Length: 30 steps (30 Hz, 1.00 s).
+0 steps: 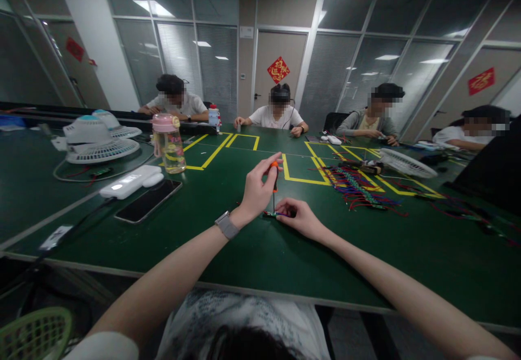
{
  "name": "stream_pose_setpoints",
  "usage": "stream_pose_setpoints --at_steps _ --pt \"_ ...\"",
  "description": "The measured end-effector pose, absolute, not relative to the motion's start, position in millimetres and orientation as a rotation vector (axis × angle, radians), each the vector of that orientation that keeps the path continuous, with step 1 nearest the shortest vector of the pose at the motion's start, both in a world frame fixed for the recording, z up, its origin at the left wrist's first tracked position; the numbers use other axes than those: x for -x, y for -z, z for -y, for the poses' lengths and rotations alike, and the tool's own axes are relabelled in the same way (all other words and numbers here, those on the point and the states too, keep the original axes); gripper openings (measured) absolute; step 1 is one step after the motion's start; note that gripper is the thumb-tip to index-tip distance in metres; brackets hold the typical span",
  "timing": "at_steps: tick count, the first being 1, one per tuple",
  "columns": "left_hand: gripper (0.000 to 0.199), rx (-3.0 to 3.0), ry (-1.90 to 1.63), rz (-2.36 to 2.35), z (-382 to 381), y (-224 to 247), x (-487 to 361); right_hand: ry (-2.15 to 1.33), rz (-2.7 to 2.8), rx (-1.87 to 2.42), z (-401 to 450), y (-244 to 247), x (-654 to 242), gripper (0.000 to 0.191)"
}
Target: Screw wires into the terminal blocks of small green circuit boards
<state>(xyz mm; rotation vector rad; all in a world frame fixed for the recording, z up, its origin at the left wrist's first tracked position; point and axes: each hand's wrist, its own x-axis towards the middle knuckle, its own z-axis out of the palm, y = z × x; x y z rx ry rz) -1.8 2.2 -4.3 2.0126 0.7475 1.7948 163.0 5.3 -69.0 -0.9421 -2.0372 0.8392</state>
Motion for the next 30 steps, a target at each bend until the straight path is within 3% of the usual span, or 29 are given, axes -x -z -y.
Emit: stream_pose_setpoints --at_steps 5,11,19,24,30 --pt "0.021 -2.096 -1.886 -0.919 1.0 2.0 2.1 -0.836 2.034 0.941 -5.7 69.8 -163.2 0.013" --pt "0.035 -2.002 -1.768 -0.715 -3.8 6.9 0.5 -0.825 2.049 0.938 -5.9 69.6 -163.5 0.013" --pt "0.024 -2.069 -1.931 -0.972 1.1 3.2 1.4 -0.827 2.039 0.942 -5.9 70.0 -163.1 0.013" --pt "0.035 -1.974 -1.808 -0.749 -2.1 6.9 0.0 -0.822 2.040 0.943 -6.5 70.7 -163.1 0.013" --pt "0.019 -2.026 -1.991 -0.942 0.4 5.7 0.7 -0.818 2.035 0.952 -6.0 70.1 -162.4 0.014"
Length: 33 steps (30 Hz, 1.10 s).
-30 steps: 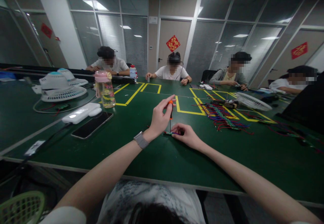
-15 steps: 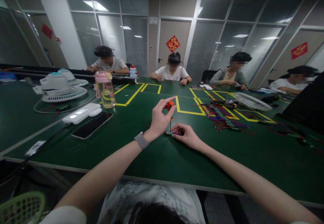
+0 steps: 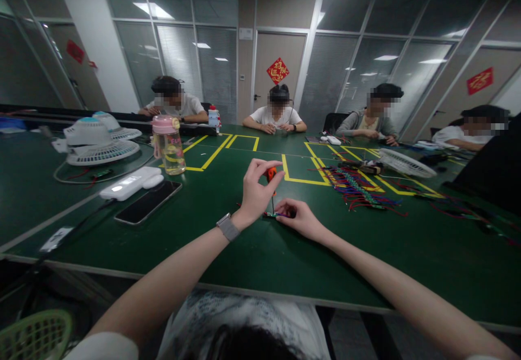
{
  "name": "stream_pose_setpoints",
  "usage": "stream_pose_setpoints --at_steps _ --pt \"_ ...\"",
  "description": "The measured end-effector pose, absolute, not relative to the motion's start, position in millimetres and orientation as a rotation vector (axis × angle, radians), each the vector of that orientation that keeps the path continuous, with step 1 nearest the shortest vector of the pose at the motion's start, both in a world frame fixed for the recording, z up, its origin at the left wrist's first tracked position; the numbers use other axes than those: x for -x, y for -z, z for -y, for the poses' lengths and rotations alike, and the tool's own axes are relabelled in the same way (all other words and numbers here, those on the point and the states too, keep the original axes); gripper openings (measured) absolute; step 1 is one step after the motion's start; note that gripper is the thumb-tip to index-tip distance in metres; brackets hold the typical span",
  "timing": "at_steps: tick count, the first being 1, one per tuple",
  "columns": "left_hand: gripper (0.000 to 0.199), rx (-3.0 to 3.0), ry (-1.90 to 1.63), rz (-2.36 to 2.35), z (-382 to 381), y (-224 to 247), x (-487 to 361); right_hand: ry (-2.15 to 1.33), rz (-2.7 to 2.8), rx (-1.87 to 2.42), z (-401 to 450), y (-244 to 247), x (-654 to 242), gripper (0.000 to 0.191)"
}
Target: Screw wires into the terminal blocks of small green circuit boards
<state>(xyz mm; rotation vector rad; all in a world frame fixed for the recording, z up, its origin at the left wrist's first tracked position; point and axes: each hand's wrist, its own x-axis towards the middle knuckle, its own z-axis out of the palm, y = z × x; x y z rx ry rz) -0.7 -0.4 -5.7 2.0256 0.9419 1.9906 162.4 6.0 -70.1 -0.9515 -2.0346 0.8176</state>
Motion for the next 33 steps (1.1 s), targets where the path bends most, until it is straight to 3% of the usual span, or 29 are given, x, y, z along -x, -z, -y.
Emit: stream_pose_setpoints --at_steps 7,15,20,28,33 --pt "0.034 -1.959 -1.800 -0.762 -2.8 9.1 -1.2 -0.827 2.041 0.952 -5.4 69.0 -162.1 0.013" --pt "0.021 -2.077 -1.930 -0.941 2.8 3.0 1.6 -0.811 2.058 0.960 -6.1 69.4 -162.9 0.011" --pt "0.033 -1.982 -1.831 -0.796 -2.1 7.9 -0.2 -0.800 2.059 0.966 -6.1 69.9 -163.2 0.011" --pt "0.021 -2.032 -1.929 -1.013 -1.2 3.9 1.9 -0.812 2.048 0.969 -6.1 69.9 -162.6 0.011" --pt "0.031 -1.922 -1.829 -0.831 -2.9 6.3 0.4 -0.823 2.052 0.980 -4.7 67.1 -161.9 0.011"
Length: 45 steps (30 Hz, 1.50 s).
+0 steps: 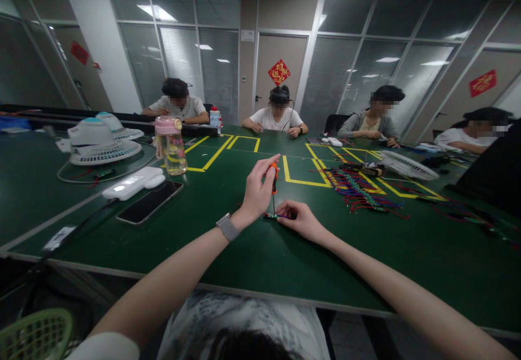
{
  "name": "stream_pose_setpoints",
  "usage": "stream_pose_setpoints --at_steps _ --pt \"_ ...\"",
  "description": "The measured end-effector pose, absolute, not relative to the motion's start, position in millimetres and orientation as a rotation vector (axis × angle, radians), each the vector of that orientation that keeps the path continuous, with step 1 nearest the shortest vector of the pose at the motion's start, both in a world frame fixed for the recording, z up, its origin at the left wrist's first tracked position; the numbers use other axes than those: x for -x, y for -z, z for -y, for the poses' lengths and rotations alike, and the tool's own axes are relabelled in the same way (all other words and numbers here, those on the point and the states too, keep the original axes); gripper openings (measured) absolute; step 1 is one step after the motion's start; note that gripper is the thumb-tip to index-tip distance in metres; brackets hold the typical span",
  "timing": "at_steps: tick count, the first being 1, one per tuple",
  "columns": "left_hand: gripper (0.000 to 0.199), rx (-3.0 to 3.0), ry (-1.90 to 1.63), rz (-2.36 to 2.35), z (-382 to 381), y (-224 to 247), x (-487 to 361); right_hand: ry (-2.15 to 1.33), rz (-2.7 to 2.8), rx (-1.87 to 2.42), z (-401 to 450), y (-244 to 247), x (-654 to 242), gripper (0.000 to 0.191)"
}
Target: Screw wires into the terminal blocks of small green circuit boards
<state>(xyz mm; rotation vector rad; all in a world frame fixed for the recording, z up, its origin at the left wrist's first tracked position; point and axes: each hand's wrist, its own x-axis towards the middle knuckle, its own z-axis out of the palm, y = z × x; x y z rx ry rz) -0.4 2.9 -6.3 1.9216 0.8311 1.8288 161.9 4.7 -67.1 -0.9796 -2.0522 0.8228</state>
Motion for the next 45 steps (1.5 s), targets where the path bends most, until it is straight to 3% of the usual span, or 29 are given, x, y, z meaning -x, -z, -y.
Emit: stream_pose_setpoints --at_steps 8,15,22,29,35,41,45 --pt "0.025 -2.034 -1.923 -0.974 -2 6 1 -0.808 2.055 0.953 -6 71 -163 0.010" --pt "0.038 -1.898 -1.747 -0.760 -6 12 -1 -0.796 2.076 0.958 -6 70 -163 0.010" --pt "0.029 -2.053 -1.875 -0.953 -1 6 1 -0.780 2.071 0.975 -5 68 -162 0.010" --pt "0.038 -1.901 -1.685 -0.703 -5 9 -2 -0.797 2.068 0.977 -5 67 -162 0.010" --pt "0.027 -2.095 -1.759 -0.818 3 4 -1 -0.796 2.058 0.966 -5 69 -162 0.011" --pt "0.035 -2.000 -1.698 -0.669 1 6 -1 -0.818 2.049 0.968 -6 70 -163 0.012" --pt "0.029 -2.043 -1.736 -0.710 0 4 -1 -0.814 2.052 0.969 -6 71 -163 0.011"
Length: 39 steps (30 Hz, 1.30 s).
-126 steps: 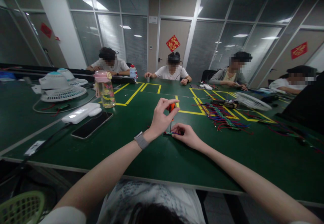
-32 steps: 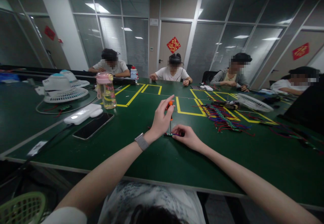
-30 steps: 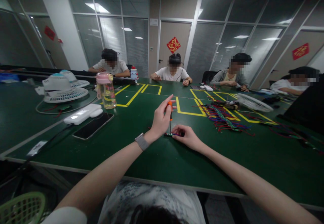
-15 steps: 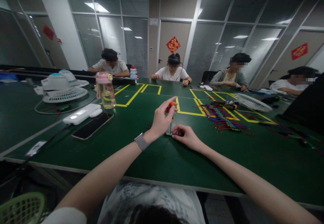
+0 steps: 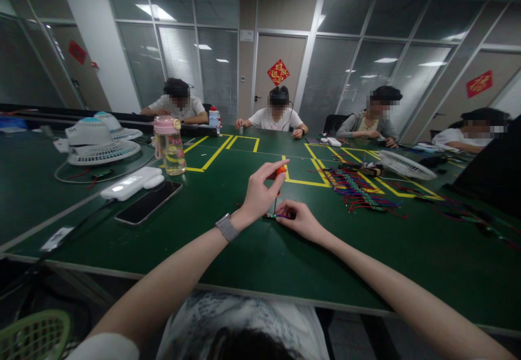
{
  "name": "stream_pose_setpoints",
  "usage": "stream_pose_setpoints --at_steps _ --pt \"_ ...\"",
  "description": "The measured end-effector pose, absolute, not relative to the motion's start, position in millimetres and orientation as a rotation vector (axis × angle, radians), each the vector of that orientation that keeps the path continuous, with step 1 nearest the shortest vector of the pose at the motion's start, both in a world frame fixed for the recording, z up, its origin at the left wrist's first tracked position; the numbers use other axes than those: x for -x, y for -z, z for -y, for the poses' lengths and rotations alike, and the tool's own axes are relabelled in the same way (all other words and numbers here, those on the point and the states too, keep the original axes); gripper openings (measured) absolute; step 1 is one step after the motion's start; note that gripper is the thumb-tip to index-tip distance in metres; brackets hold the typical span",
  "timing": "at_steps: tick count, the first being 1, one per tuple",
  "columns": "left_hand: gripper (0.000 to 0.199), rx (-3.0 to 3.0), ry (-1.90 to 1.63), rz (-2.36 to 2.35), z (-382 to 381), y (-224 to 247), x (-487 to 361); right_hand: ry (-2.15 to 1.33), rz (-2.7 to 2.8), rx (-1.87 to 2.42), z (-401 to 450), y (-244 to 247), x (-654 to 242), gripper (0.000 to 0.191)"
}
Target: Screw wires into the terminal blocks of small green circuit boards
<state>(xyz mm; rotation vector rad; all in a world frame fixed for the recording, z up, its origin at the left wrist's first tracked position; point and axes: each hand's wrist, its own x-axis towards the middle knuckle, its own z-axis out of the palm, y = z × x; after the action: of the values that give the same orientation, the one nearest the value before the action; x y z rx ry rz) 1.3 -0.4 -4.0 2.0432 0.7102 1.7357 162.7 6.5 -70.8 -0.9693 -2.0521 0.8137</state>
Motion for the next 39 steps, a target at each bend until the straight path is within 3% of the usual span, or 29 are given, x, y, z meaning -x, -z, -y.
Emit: stream_pose_setpoints --at_steps 4,11,18,24,32,39 --pt "0.023 -2.184 -1.787 -0.809 4.6 0.3 -0.1 -0.797 2.060 0.974 -5.9 70.1 -162.7 0.012" --pt "0.036 -2.070 -1.684 -0.648 0.4 8.0 -3.3 -0.804 2.048 0.982 -7.1 72.1 -162.8 0.015" --pt "0.028 -2.150 -1.844 -0.909 3.1 4.1 -0.4 -0.800 2.047 0.972 -5.8 70.7 -162.5 0.006" --pt "0.036 -2.002 -1.758 -0.731 -1.3 7.6 -0.3 -0.776 2.067 0.981 -4.4 69.1 -162.6 0.005" --pt "0.020 -2.110 -1.879 -0.979 3.7 1.8 0.7 -0.777 2.062 0.976 -4.7 68.8 -162.4 0.006" --pt "0.029 -1.967 -1.748 -0.770 0.6 5.6 -1.0 -0.762 2.074 0.983 -4.6 68.5 -162.7 0.006"
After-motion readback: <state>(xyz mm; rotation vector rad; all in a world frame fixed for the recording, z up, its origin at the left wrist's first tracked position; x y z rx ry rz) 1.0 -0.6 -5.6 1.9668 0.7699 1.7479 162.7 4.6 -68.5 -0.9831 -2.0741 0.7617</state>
